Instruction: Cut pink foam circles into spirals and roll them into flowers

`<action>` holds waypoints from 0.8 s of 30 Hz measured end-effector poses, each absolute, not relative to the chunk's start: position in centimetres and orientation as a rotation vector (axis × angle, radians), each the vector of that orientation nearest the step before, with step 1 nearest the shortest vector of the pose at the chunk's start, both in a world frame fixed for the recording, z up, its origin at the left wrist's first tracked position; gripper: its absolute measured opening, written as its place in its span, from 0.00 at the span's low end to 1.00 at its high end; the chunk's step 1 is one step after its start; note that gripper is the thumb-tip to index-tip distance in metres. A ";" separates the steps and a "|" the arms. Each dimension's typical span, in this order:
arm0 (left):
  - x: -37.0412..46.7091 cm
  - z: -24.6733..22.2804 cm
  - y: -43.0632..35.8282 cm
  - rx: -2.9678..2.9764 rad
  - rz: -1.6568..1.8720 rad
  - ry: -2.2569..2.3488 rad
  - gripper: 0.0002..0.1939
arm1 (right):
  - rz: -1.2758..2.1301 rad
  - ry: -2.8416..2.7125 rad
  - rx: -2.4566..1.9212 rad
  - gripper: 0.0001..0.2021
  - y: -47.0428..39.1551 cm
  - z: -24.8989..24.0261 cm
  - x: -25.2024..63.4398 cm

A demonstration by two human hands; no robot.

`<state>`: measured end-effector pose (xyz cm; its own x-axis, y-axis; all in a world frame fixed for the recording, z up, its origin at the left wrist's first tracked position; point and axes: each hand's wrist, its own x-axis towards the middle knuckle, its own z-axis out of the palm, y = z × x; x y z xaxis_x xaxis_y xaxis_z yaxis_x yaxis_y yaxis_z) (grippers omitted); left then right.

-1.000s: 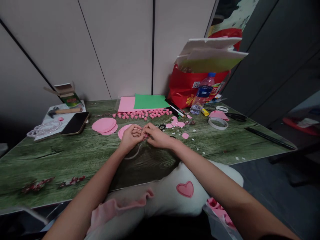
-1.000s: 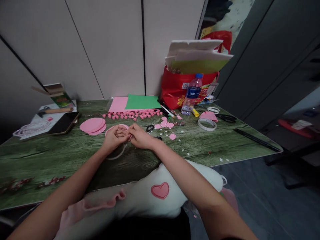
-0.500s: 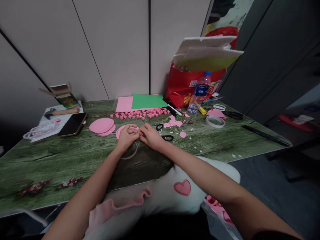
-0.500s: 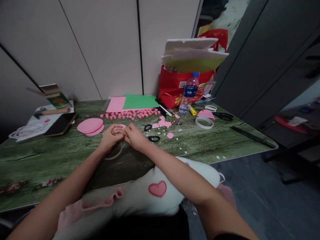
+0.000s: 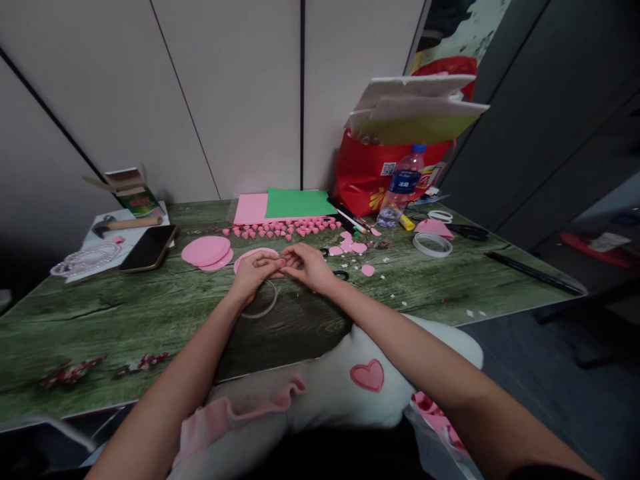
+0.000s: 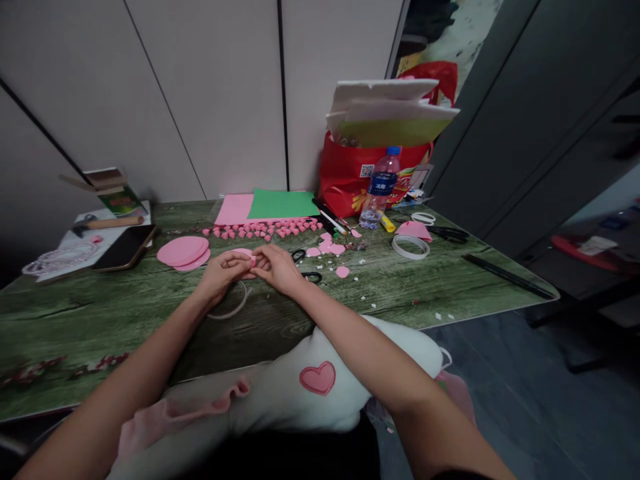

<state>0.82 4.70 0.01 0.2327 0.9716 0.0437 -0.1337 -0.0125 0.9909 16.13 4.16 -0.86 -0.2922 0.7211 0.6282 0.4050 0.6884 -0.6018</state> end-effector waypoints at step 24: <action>0.9 0.1 4.4 1.293 1.091 0.911 0.14 | 0.315 -1.990 -0.882 0.05 3.6 -0.6 16.2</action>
<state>0.86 4.44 0.12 0.2648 0.9619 0.0678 -0.1045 -0.0413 0.9937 16.20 3.63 -0.59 -0.3330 0.6917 0.6408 0.4603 0.7124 -0.5297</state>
